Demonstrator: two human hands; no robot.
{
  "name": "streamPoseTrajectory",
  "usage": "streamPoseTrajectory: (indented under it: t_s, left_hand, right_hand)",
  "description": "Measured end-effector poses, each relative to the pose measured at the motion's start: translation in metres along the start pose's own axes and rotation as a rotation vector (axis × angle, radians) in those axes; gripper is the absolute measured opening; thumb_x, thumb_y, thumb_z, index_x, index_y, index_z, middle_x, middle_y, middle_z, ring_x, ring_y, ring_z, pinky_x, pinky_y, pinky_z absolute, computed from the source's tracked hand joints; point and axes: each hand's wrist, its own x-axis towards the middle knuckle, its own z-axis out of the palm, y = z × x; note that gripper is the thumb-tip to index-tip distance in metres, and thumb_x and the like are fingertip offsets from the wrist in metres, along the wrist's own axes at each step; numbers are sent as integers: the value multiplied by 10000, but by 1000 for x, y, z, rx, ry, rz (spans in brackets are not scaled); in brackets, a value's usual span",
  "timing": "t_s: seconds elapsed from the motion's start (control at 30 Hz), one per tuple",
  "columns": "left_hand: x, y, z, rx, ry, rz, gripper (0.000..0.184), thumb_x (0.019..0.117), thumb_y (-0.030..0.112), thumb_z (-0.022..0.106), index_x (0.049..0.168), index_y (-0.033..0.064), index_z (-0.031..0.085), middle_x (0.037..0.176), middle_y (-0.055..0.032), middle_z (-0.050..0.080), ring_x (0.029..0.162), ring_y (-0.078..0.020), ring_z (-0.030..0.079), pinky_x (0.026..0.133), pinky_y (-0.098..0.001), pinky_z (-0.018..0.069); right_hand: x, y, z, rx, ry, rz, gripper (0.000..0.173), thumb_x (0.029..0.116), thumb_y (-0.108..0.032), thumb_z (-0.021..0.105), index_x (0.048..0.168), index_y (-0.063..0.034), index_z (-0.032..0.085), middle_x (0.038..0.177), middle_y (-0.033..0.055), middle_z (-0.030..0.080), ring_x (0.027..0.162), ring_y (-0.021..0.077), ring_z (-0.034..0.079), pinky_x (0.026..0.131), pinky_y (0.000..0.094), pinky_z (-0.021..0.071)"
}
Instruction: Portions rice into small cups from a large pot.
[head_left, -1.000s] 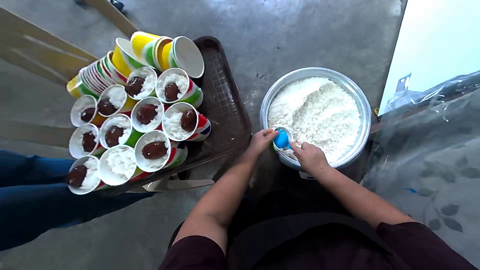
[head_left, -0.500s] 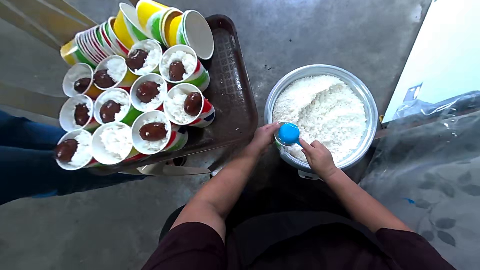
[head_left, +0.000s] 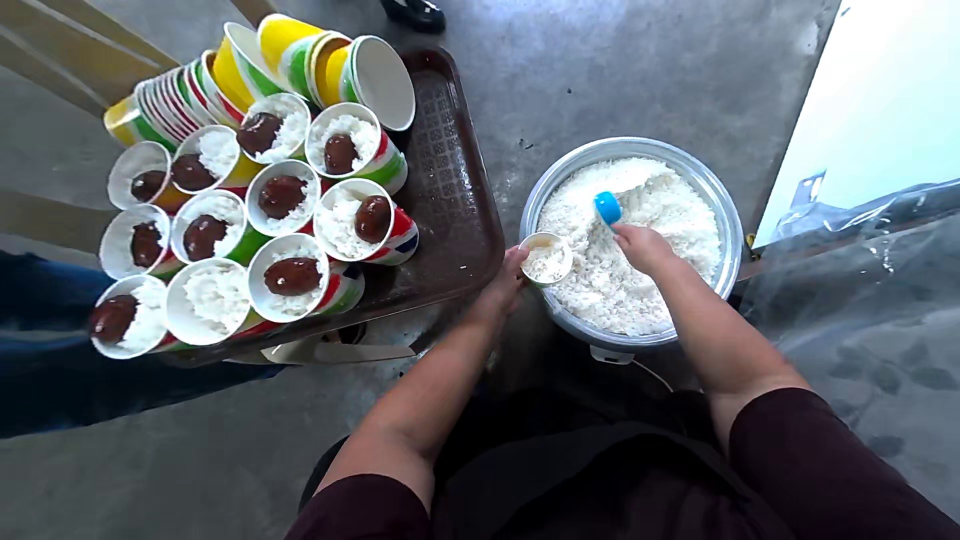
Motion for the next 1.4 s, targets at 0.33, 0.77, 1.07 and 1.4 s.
streamPoseTrajectory:
  t_s: [0.33, 0.77, 1.07, 1.4]
  left_hand:
    - [2, 10, 0, -11, 8, -108, 451, 1047, 181, 507, 1482, 111, 413, 1230, -141, 586, 1010, -213, 600, 837, -382, 516]
    - [4, -4, 28, 40, -35, -116, 470, 1035, 257, 587, 1473, 139, 462, 1273, -178, 600, 1048, -287, 617, 844, -470, 533]
    - [6, -12, 38, 36, -88, -50, 438, 1086, 277, 438, 1493, 114, 427, 1299, -181, 580, 1057, -282, 625, 838, -460, 548]
    - [-20, 8, 44, -18, -243, -15, 475, 1097, 372, 329, 1522, 163, 377, 1334, -162, 582, 1035, -264, 639, 815, -437, 549]
  right_hand:
    - [-71, 38, 23, 139, -305, -88, 386, 1120, -216, 418, 1442, -90, 590, 1246, 194, 691, 1096, 331, 673, 971, 539, 508]
    - [-124, 23, 18, 969, -17, -22, 387, 1115, -168, 344, 1432, -29, 516, 693, -20, 497, 519, 59, 484, 535, 226, 493]
    - [-128, -49, 39, -258, 185, -123, 433, 1089, -215, 477, 1518, -237, 527, 1000, 248, 662, 900, 437, 677, 760, 564, 554]
    - [-142, -12, 59, -5, 790, -444, 392, 1051, -166, 461, 1378, -80, 660, 803, 182, 622, 700, 323, 623, 659, 457, 542]
